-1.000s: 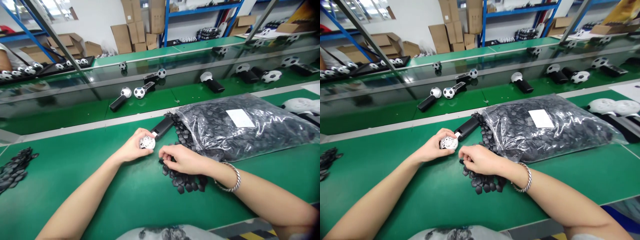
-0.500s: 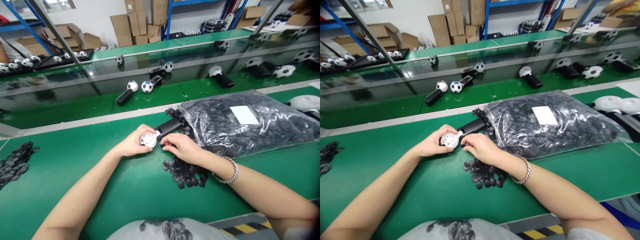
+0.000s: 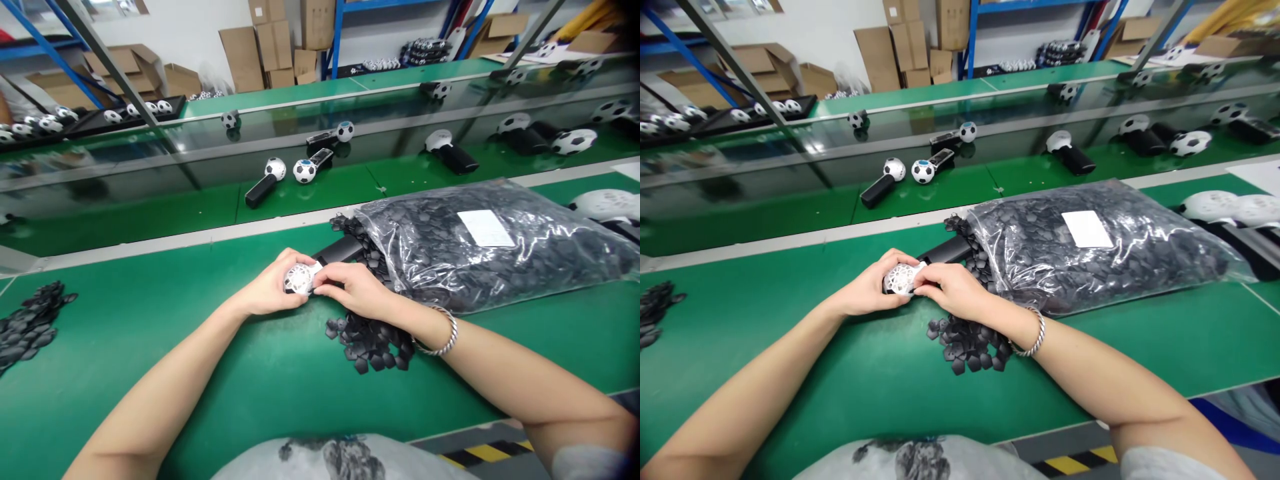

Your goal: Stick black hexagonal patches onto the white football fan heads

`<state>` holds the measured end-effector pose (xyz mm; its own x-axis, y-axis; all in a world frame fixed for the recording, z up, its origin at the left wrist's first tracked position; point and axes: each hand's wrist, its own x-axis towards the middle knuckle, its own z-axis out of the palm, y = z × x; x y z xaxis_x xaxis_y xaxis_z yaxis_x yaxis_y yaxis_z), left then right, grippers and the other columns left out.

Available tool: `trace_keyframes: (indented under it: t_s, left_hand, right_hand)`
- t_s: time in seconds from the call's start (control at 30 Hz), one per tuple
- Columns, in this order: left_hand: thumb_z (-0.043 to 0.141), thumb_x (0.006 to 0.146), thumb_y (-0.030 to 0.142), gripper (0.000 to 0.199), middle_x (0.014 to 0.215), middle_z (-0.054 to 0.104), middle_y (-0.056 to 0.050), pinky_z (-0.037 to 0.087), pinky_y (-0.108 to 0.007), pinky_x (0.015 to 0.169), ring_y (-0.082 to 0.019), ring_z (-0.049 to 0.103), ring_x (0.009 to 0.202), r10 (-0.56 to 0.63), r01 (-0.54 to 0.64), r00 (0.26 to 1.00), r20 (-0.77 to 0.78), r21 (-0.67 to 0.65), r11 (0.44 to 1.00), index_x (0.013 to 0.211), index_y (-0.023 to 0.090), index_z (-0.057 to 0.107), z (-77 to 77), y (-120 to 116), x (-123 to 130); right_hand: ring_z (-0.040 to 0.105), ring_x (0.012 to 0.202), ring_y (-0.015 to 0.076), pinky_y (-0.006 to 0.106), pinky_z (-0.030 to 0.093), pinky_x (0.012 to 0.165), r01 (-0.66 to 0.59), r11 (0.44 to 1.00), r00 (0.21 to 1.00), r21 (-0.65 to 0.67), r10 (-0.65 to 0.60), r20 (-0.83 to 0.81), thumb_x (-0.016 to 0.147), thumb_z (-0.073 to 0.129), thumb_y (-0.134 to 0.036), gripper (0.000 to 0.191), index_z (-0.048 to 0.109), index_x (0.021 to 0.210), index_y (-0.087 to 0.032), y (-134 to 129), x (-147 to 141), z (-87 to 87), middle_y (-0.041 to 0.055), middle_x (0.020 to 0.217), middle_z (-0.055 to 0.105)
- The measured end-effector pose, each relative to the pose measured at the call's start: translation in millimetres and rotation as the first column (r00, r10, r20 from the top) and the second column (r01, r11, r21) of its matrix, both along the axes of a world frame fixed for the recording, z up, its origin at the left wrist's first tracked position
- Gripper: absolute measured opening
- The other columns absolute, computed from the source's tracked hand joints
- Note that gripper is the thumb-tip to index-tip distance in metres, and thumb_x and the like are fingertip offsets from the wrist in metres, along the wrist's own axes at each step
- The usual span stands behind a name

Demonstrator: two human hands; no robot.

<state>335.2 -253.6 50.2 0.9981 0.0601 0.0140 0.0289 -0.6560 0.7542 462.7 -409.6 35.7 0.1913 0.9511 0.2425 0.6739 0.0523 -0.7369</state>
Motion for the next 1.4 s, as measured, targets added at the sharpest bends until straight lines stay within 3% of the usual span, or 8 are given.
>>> trace_keyframes:
  t_s: [0.27, 0.63, 0.97, 1.07, 1.17, 1.27, 1.33, 1.4]
  left_hand:
    - [0.063, 0.066, 0.023, 0.043, 0.102, 0.047, -0.004, 0.040, -0.035, 0.090, -0.021, 0.048, 0.099, 0.100, -0.103, 0.991, 0.084, 0.033, 0.994, 0.106, 0.020, 0.049, -6.7, -9.9, 1.2]
    - [0.054, 0.066, 0.012, 0.029, 0.093, 0.049, -0.004, 0.045, -0.035, 0.079, -0.021, 0.051, 0.090, 0.169, -0.184, 0.972, 0.163, 0.077, 0.980, 0.092, 0.022, 0.047, -8.0, -24.6, 1.3]
    - [0.054, 0.067, 0.016, 0.024, 0.089, 0.050, -0.004, 0.045, -0.035, 0.077, -0.021, 0.052, 0.087, 0.207, -0.237, 0.952, 0.227, 0.114, 0.965, 0.090, 0.020, 0.050, -14.7, -24.6, 3.8]
    - [0.055, 0.065, 0.017, 0.026, 0.090, 0.051, -0.004, 0.044, -0.034, 0.078, -0.020, 0.052, 0.087, 0.268, -0.299, 0.930, 0.251, 0.091, 0.950, 0.090, 0.019, 0.052, -18.9, -27.3, 6.6]
    - [0.057, 0.063, 0.022, 0.024, 0.089, 0.054, -0.004, 0.045, -0.034, 0.077, -0.020, 0.054, 0.085, 0.360, -0.381, 0.897, 0.255, 0.036, 0.924, 0.086, 0.019, 0.054, -20.7, -26.6, 5.2]
    - [0.060, 0.062, 0.033, 0.031, 0.087, 0.058, -0.003, 0.047, -0.032, 0.069, -0.019, 0.056, 0.076, 0.473, -0.483, 0.856, 0.206, -0.005, 0.876, 0.089, 0.018, 0.054, -13.3, -8.5, 1.2]
    - [0.061, 0.061, 0.042, 0.043, 0.085, 0.059, -0.004, 0.047, -0.030, 0.062, -0.019, 0.056, 0.069, 0.579, -0.590, 0.793, 0.189, -0.003, 0.808, 0.095, 0.018, 0.053, -3.2, 18.3, 2.3]
    - [0.063, 0.058, 0.046, 0.048, 0.086, 0.058, -0.004, 0.046, -0.030, 0.060, -0.020, 0.057, 0.070, 0.700, -0.728, 0.673, 0.240, 0.043, 0.685, 0.097, 0.019, 0.053, 7.6, 54.3, 10.4]
  right_hand:
    - [0.053, 0.066, 0.0100, 0.022, 0.039, 0.063, 0.121, 0.992, 0.991, 0.023, -0.119, -0.066, 0.076, 0.063, -0.018, 0.003, 0.062, 0.073, -0.017, 3.7, -3.8, -6.8, -0.0011, 0.071, 0.058]
    - [0.053, 0.063, 0.0094, 0.019, 0.038, 0.058, 0.152, 0.988, 0.985, 0.030, -0.153, 0.073, 0.075, 0.066, -0.028, 0.009, 0.065, 0.074, -0.020, 5.5, -3.2, -7.4, -0.0027, 0.070, 0.059]
    - [0.054, 0.068, 0.0097, 0.019, 0.039, 0.061, 0.140, 0.988, 0.990, 0.066, -0.141, 0.016, 0.074, 0.067, -0.026, 0.009, 0.063, 0.073, -0.019, 9.3, 1.6, -12.1, -0.0029, 0.073, 0.060]
    - [0.053, 0.061, 0.0084, 0.019, 0.040, 0.057, 0.111, 0.992, 0.985, 0.060, -0.101, -0.140, 0.075, 0.065, -0.025, 0.010, 0.060, 0.074, -0.016, 14.6, 6.1, -16.2, -0.0022, 0.073, 0.058]
    - [0.051, 0.054, 0.0077, 0.020, 0.043, 0.053, 0.056, 0.993, 0.975, 0.106, -0.032, -0.221, 0.076, 0.064, -0.026, 0.012, 0.059, 0.077, -0.015, 18.0, 7.2, -19.0, -0.0010, 0.072, 0.056]
    - [0.054, 0.066, 0.0109, 0.023, 0.046, 0.063, 0.062, 0.963, 0.998, 0.262, -0.051, -0.048, 0.077, 0.063, -0.028, 0.013, 0.060, 0.079, -0.016, 11.1, 6.0, -11.8, 0.0021, 0.078, 0.058]
    - [0.054, 0.073, 0.0123, 0.024, 0.047, 0.069, 0.049, 0.943, 0.996, 0.330, -0.071, 0.054, 0.078, 0.061, -0.031, 0.015, 0.060, 0.081, -0.016, -2.0, 6.0, -0.4, 0.0033, 0.081, 0.060]
    - [0.055, 0.078, 0.0126, 0.024, 0.047, 0.072, 0.026, 0.936, 0.991, 0.351, -0.070, 0.115, 0.079, 0.060, -0.032, 0.016, 0.060, 0.083, -0.016, -21.9, 9.9, 15.6, 0.0038, 0.083, 0.060]
